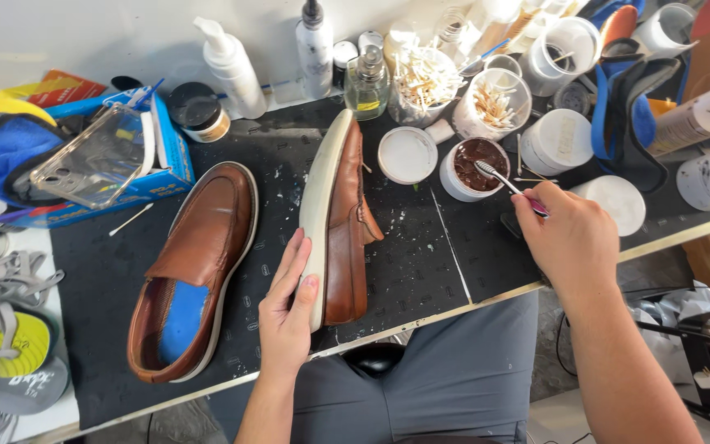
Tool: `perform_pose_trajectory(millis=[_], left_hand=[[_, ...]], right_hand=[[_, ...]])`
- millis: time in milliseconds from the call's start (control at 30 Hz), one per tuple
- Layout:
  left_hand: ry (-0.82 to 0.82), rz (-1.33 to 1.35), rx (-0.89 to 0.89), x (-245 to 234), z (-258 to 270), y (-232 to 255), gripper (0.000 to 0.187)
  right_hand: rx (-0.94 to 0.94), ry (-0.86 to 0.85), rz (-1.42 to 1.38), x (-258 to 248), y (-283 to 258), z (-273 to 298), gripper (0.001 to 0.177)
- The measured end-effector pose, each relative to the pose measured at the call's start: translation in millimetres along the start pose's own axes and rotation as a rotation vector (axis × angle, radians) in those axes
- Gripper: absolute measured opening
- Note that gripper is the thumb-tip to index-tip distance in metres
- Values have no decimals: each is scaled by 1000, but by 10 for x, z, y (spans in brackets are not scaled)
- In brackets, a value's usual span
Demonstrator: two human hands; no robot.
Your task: The person cleans a brown leather loafer using a toothbrush and cotton swabs. They scrub the white midsole and crevices, then use cotton swabs to clean the edges and interior seams of the shoe.
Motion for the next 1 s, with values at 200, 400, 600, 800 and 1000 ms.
perform_pose_trajectory(millis=[200,400,600,800,1000], left_hand=[[0,0,-1,-11,-2,11,44],[-2,19,-4,-13,5,5,45],[11,-35,20,-43,22,49,44],[-10,5,31,-50,37,95,45],[-16,4,19,-55,49,99,46]], right_hand=[[28,-35,4,64,44,6,22],[-13,53,-60,-44,10,78,20],[-190,-191,-531,160,-575,423,16],[-777,-143,-578,238,-1527,909,17],[-727,-104,-535,299,-1638,751,16]])
Point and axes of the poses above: each hand's wrist, its own z-axis away from the middle knuckle, its own x-axis out of the palm, y = z × x, the point moved 10 cm from there along -z, towards the middle knuckle, and after that the axes turned 7 degrees about -y, right-handed, at the moved point
